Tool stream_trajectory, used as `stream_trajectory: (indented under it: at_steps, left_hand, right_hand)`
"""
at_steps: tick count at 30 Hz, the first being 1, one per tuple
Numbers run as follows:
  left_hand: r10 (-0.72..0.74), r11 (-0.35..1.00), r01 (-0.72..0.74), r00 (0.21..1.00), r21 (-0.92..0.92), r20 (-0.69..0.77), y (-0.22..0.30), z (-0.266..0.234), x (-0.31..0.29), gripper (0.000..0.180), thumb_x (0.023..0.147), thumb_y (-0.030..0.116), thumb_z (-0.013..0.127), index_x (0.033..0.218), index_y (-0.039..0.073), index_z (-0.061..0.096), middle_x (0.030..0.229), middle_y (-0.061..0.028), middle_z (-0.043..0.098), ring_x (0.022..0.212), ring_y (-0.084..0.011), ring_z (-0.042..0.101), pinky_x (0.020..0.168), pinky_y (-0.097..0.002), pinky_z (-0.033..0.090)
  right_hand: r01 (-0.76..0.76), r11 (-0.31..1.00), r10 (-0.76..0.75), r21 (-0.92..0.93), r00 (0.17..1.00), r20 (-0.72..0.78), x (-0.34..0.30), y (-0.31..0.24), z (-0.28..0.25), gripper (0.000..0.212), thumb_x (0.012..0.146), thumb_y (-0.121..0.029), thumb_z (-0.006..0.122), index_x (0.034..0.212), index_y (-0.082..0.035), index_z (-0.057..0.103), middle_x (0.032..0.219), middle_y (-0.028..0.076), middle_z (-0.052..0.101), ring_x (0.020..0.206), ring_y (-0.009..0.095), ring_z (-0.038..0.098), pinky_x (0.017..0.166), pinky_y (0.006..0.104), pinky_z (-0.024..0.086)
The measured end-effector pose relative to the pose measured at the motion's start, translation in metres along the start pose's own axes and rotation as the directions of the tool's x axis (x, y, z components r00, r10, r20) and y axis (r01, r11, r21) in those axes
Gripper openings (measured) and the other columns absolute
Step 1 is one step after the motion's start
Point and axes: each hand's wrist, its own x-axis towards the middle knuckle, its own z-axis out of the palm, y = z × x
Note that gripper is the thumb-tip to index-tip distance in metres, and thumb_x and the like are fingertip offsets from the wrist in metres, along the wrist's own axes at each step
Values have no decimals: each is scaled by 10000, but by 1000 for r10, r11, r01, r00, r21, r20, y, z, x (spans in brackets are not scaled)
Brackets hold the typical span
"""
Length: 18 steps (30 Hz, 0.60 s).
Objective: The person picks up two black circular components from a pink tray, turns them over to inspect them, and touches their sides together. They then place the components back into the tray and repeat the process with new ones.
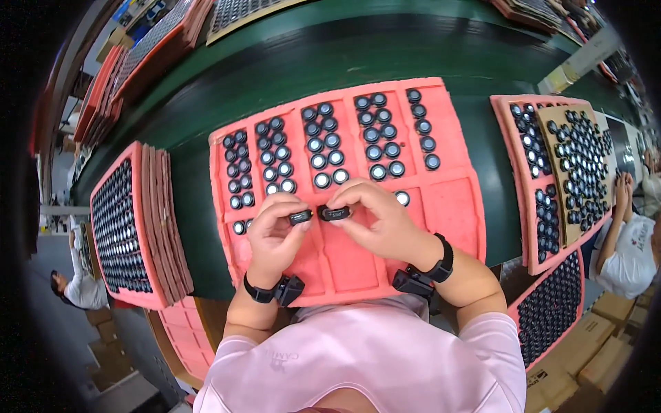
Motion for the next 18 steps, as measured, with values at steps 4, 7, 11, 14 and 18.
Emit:
stream_trajectory:
  at_steps: [4, 7, 11, 14, 18]
  left_hand:
    - [-40, 997, 43, 998, -61, 55, -5, -6, -4, 302, 765, -86, 693, 1058, -24, 655, 1074, -118, 582, 911, -170, 613, 769, -261, 523]
    - [-26, 997, 27, 1000, -71, 14, -1, -2, -3, 307, 751, -72, 706, 1050, -16, 664, 1091, -120, 580, 943, -175, 606, 788, -269, 517]
    - [64, 998, -64, 998, -2, 13, -2, -4, 1, 341, 739, -66, 710, 1072, -13, 658, 1117, -125, 577, 982, -187, 598, 816, -278, 510]
    - [77, 997, -77, 997, -9, -1, -1, -2, -2, 384, 735, -69, 708, 1109, -12, 640, 1136, -128, 577, 994, -194, 598, 824, -280, 505]
    - [40, 995, -43, 998, -95, -39, -4, 2, -4, 459, 730, -73, 706, 1173, -9, 605, 1167, -131, 581, 999, -198, 602, 821, -278, 499]
  right_hand:
    - [21, 1000, -20, 12, 1000, -15, -2, -1, 3, 305, 792, 111, 653, 1052, -25, 569, 1096, 128, 572, 1012, 212, 587, 880, 333, 493]
    - [59, 996, -58, -61, 998, 19, -2, -4, 0, 323, 782, 112, 662, 1058, -27, 568, 1129, 143, 555, 1041, 220, 571, 890, 338, 489]
    - [79, 990, -79, -116, 997, 6, 1, -6, 1, 357, 769, 116, 673, 1074, -27, 555, 1170, 158, 532, 1074, 231, 555, 911, 348, 485]
    - [89, 989, -91, -117, 996, -10, 0, -3, 2, 377, 764, 120, 676, 1086, -26, 544, 1187, 163, 522, 1087, 239, 552, 922, 356, 483]
    - [120, 985, -122, -121, 992, -14, -2, 0, 4, 401, 760, 126, 675, 1101, -27, 528, 1197, 166, 514, 1095, 248, 555, 933, 365, 483]
